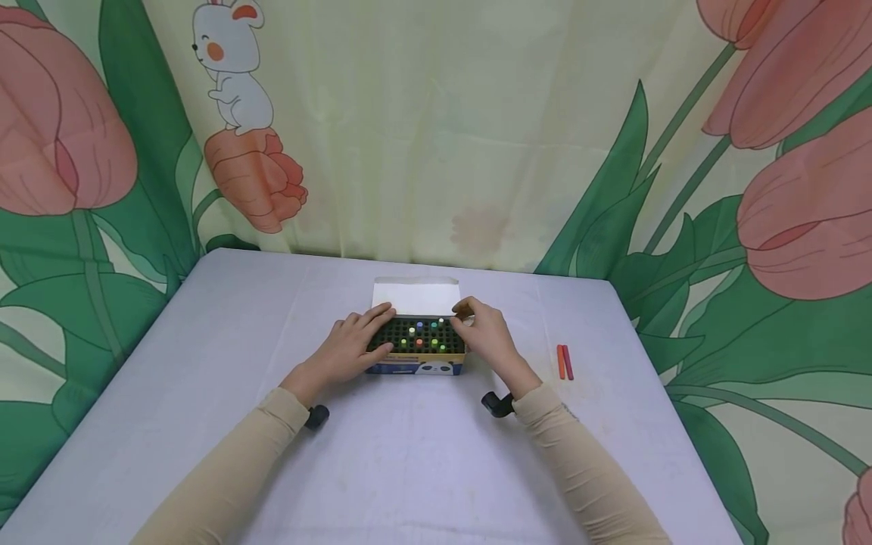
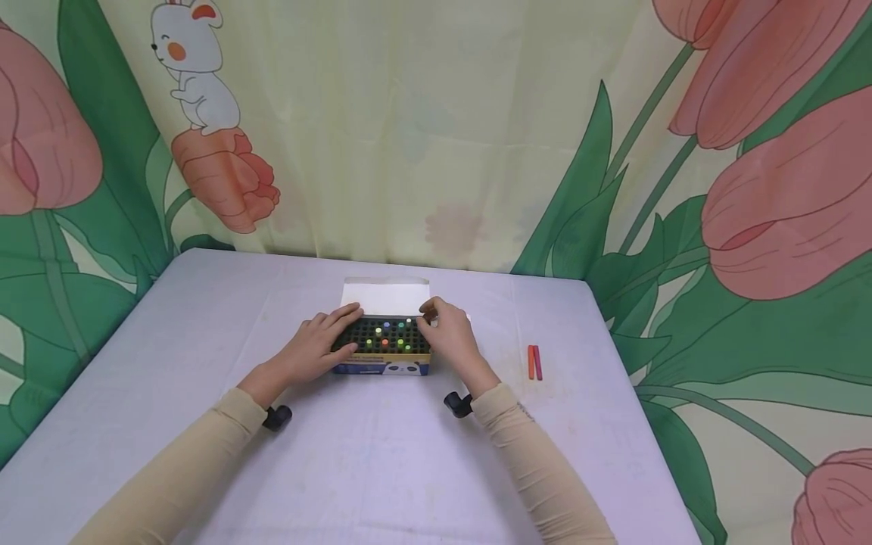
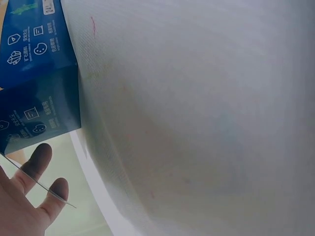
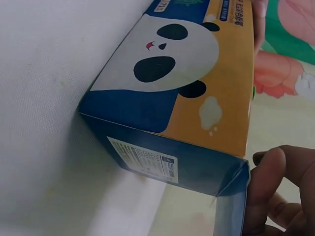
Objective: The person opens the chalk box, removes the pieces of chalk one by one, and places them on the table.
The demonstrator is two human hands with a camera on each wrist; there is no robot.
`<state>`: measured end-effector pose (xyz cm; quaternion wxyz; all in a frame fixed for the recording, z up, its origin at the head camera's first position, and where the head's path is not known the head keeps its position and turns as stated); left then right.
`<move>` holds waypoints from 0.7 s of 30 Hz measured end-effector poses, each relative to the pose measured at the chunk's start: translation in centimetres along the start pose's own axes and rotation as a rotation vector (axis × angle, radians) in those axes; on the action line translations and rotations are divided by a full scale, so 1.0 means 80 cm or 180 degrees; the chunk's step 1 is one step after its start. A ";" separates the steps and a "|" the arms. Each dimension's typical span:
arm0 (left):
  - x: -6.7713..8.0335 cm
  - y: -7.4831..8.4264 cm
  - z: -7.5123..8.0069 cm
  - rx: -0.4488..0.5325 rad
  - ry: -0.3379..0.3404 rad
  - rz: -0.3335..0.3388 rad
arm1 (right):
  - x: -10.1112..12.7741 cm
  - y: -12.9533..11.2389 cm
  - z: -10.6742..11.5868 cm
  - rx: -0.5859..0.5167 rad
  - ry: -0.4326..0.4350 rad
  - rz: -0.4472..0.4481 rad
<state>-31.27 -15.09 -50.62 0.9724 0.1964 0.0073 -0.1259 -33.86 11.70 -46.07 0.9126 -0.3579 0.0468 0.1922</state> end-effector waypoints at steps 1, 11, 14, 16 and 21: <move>0.000 0.001 0.000 0.0011 -0.0004 0.0005 | 0.000 -0.001 -0.001 -0.0001 -0.0033 -0.0004; 0.002 0.004 0.000 -0.0012 0.0005 0.0021 | -0.003 -0.013 -0.019 0.0683 -0.0367 0.0179; 0.002 0.004 0.000 0.0001 0.0007 0.0016 | -0.004 -0.015 -0.022 0.0865 -0.0395 0.0239; 0.001 0.003 0.000 -0.0007 0.0016 0.0013 | -0.004 -0.016 -0.023 0.0905 -0.0383 0.0262; -0.001 0.002 -0.003 -0.0011 0.0003 0.0032 | -0.006 -0.017 -0.024 0.0942 -0.0276 0.0328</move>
Point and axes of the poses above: each hand's wrist, its own x-axis away from the middle knuckle, its own z-axis out of the back of the hand, y = z × x, the point moved 2 cm from there along -x, towards the middle knuckle, and after that the axes turned 13 degrees about z, right-handed, at the moved point
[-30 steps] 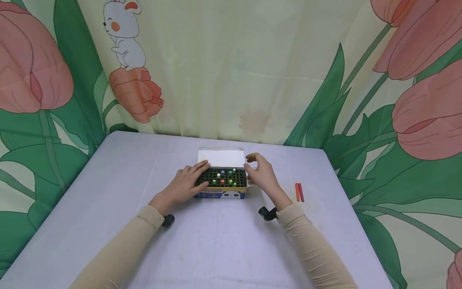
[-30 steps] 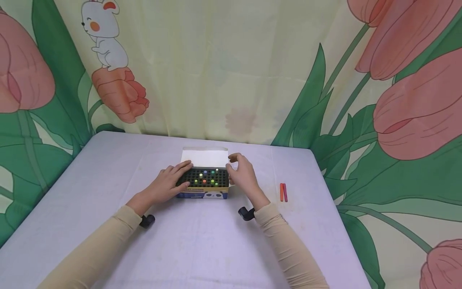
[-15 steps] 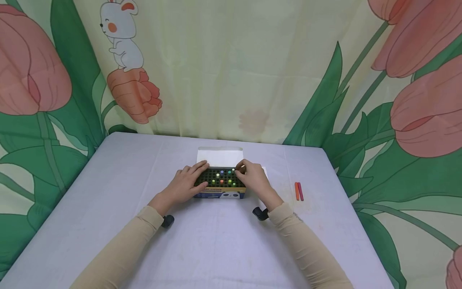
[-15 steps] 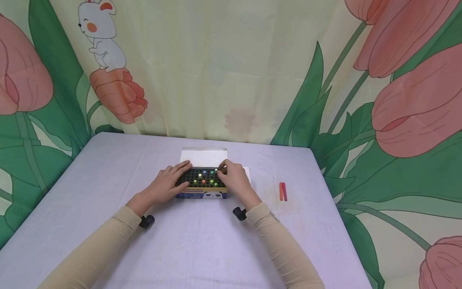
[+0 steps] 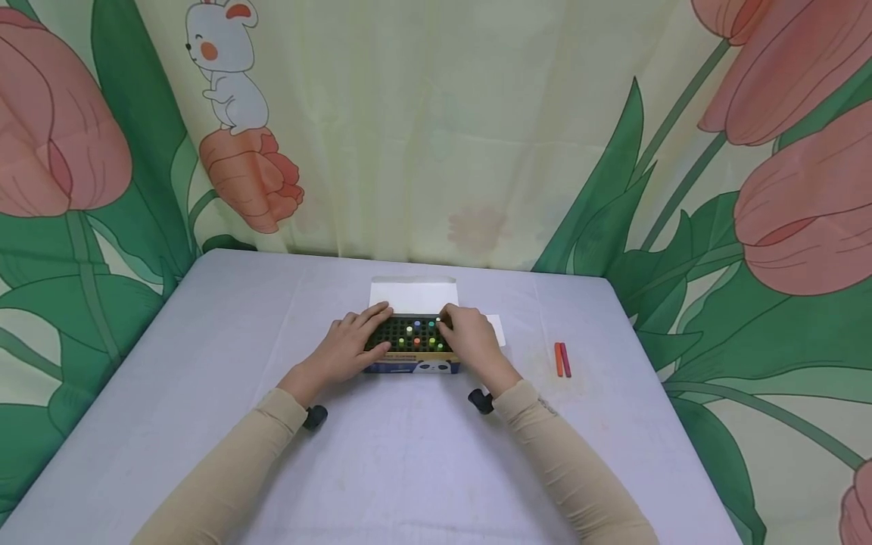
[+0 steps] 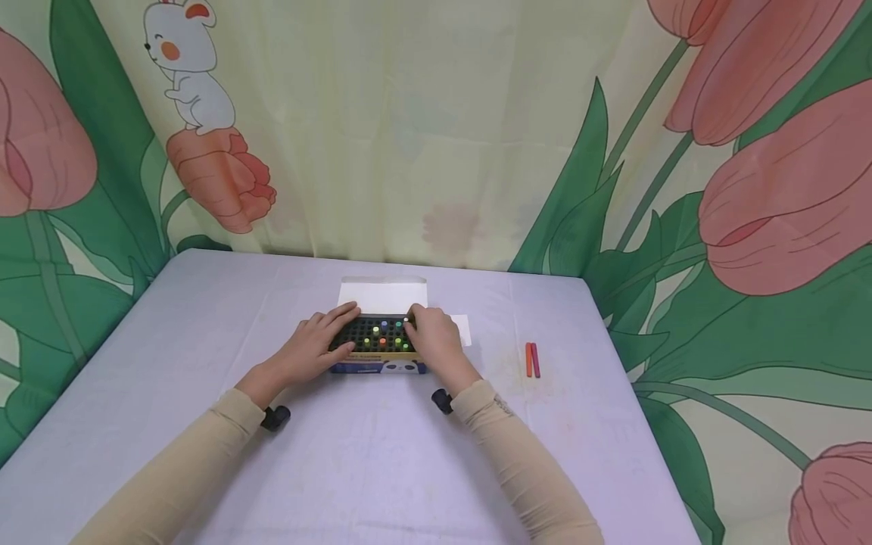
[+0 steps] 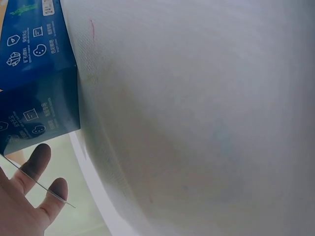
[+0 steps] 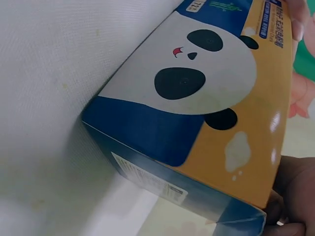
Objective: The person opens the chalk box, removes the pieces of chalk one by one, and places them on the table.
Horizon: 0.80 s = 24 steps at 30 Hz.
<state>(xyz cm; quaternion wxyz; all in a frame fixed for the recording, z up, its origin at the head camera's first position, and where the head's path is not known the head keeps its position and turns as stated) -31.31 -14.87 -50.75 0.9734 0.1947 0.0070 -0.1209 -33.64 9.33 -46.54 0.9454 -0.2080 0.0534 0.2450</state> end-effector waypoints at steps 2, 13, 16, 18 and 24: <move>0.000 0.000 0.000 0.0021 -0.0004 0.0008 | -0.001 0.000 -0.002 0.0032 0.0047 0.0019; 0.002 0.001 0.001 0.0076 0.0022 0.0012 | 0.003 0.002 -0.005 0.0127 0.0212 0.0169; 0.001 0.001 0.000 0.0085 0.0009 0.0009 | 0.004 0.002 -0.005 0.0142 0.0205 0.0159; 0.000 0.002 0.000 0.0089 0.0000 0.0007 | 0.005 0.002 -0.006 0.0150 0.0207 0.0164; 0.001 0.002 0.000 0.0068 0.0018 0.0003 | 0.005 0.004 -0.006 0.0163 0.0235 0.0210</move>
Point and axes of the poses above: each hand's wrist, its own x-axis away from the middle knuckle, its own z-axis out of the back of the hand, y = z × x, the point moved 2 cm from there along -x, towards the middle knuckle, and after that the axes turned 13 degrees about z, right-handed, at the moved point
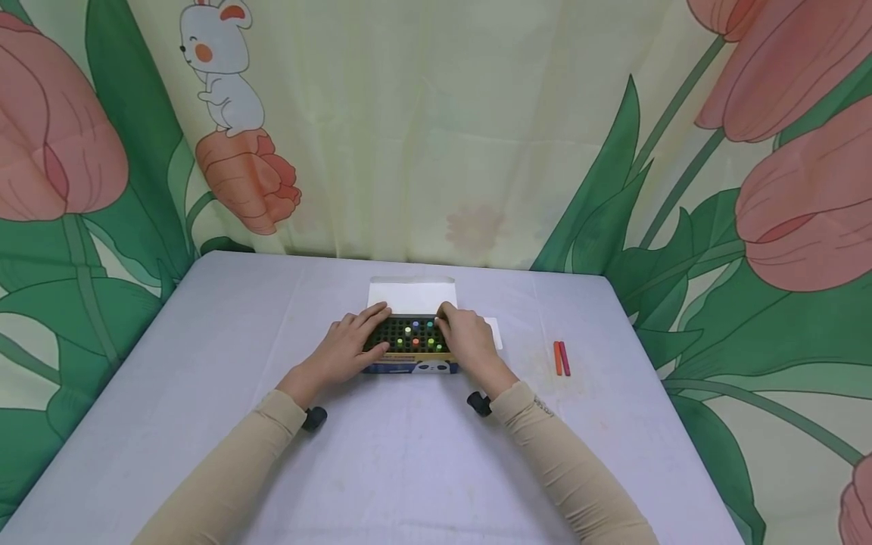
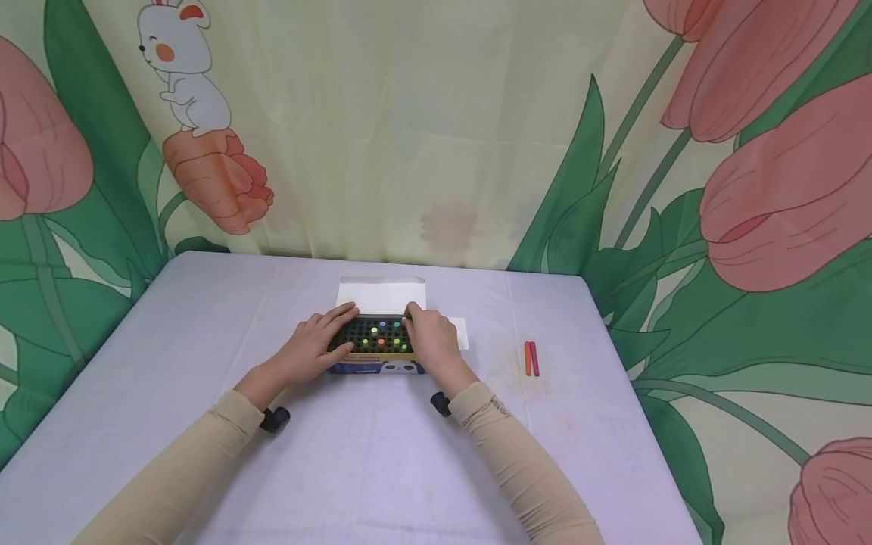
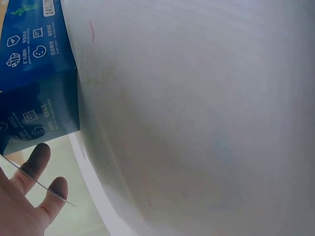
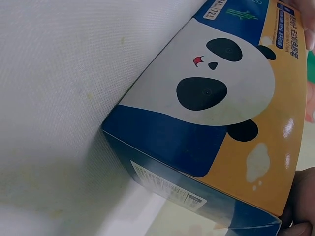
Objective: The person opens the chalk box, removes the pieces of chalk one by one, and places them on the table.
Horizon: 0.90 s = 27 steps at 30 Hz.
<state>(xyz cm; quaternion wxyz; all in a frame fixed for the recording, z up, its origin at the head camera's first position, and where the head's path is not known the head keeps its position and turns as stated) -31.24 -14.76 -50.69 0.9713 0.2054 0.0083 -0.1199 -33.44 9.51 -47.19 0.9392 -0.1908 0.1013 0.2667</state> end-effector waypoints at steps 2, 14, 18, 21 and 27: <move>0.000 -0.001 -0.001 0.0007 -0.0006 0.0004 | 0.000 0.000 -0.001 0.0009 -0.0009 -0.0003; -0.001 -0.003 -0.002 0.0042 -0.0009 0.0013 | -0.002 0.001 -0.002 0.0073 -0.0010 0.0050; -0.001 -0.003 -0.002 0.0045 -0.0015 0.0013 | -0.001 0.001 -0.002 0.0095 0.0001 0.0073; -0.001 -0.003 -0.001 0.0033 -0.0023 0.0019 | -0.001 0.001 -0.003 0.0103 0.0000 0.0076; -0.001 -0.002 0.001 0.0020 -0.0021 0.0010 | -0.002 0.001 -0.003 0.0157 0.0008 0.0085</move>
Point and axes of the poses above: each hand's wrist, its own x-axis away from the middle knuckle, its own z-axis out of the back of the hand, y = z × x, the point moved 2 cm from there along -x, towards the middle knuckle, and after that the axes turned 13 degrees about z, right-handed, at the moved point
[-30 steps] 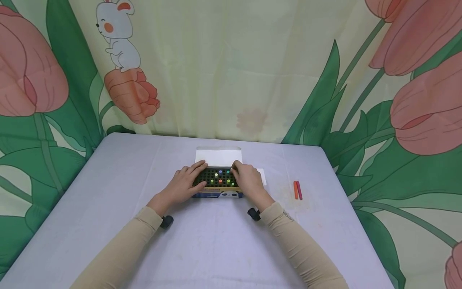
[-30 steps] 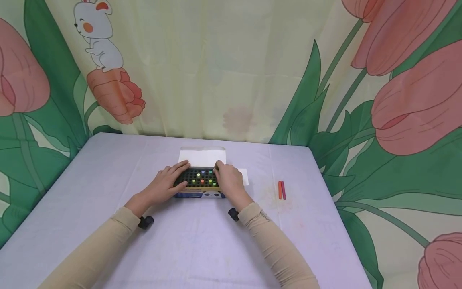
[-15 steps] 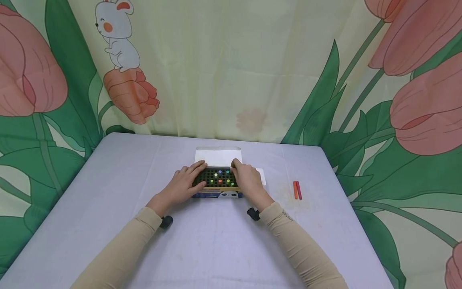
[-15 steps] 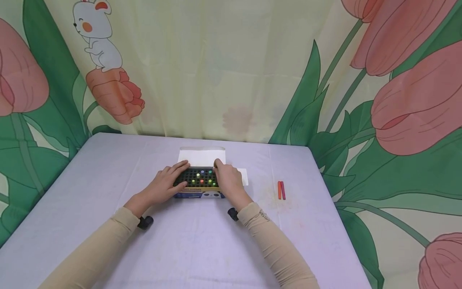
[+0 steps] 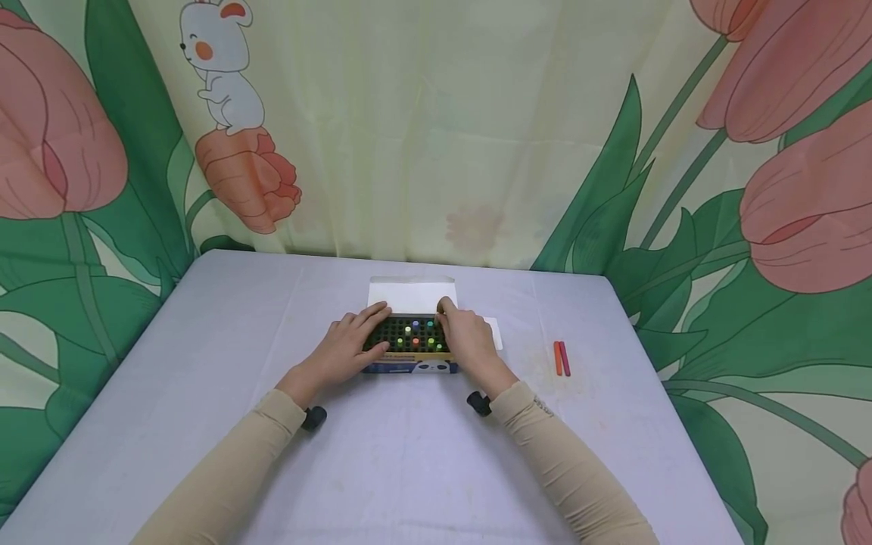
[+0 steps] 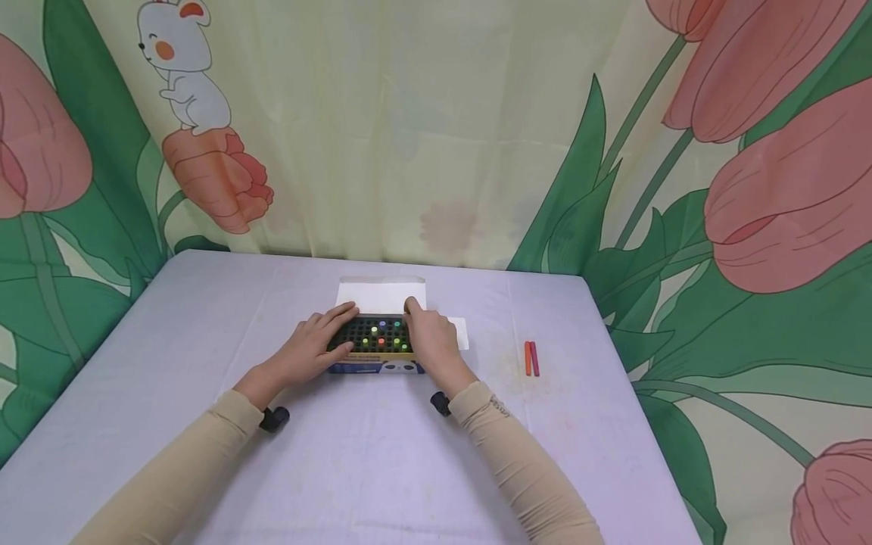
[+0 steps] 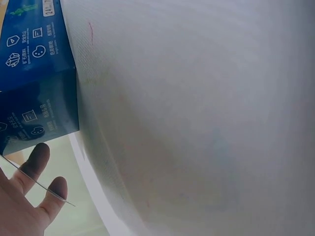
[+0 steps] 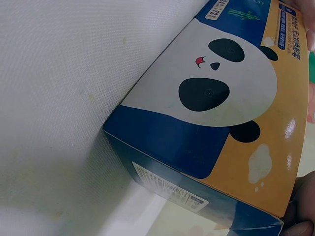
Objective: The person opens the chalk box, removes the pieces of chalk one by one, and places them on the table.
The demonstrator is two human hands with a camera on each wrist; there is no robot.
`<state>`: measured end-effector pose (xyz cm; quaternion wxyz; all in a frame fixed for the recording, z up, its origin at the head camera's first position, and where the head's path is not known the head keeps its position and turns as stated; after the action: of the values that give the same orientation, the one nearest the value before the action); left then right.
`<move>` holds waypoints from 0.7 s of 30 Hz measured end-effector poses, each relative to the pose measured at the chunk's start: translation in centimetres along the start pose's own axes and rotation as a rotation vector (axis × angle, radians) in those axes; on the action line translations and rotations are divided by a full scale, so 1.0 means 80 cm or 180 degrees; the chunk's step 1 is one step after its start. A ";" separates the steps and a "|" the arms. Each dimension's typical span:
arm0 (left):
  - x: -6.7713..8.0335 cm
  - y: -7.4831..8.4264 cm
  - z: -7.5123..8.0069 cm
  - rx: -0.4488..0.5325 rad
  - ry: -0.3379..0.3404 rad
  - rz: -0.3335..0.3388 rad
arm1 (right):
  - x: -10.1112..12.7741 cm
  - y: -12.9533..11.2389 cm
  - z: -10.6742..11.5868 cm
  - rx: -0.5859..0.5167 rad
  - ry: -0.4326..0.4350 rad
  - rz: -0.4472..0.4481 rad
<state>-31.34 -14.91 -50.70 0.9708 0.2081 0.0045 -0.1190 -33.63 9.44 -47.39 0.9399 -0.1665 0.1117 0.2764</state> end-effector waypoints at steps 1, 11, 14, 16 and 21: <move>0.000 0.000 0.000 0.0000 0.0006 0.0000 | 0.000 0.000 0.000 0.0012 0.0008 0.0005; 0.003 -0.004 -0.003 -0.0023 0.0011 0.0021 | 0.001 -0.006 -0.004 0.0007 -0.0023 -0.0031; 0.003 -0.005 -0.003 0.0001 0.0016 0.0015 | 0.000 -0.005 -0.005 0.0039 0.0023 -0.0023; 0.001 -0.005 -0.003 0.0016 0.0007 0.0009 | 0.000 -0.004 -0.005 0.0053 0.0054 -0.0024; -0.001 -0.002 -0.003 0.0007 -0.0015 0.0011 | 0.000 0.000 -0.003 0.0043 0.0077 -0.0075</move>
<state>-31.47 -14.92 -51.02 0.9708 0.2089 0.0017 -0.1179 -33.65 9.31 -47.59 0.9428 -0.1648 0.1228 0.2625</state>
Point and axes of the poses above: each hand's wrist, its own x-axis away from the middle knuckle, its own z-axis out of the back of the hand, y = z × x, the point moved 2 cm from there along -x, towards the middle knuckle, and after that the axes turned 13 degrees about z, right-handed, at the moved point
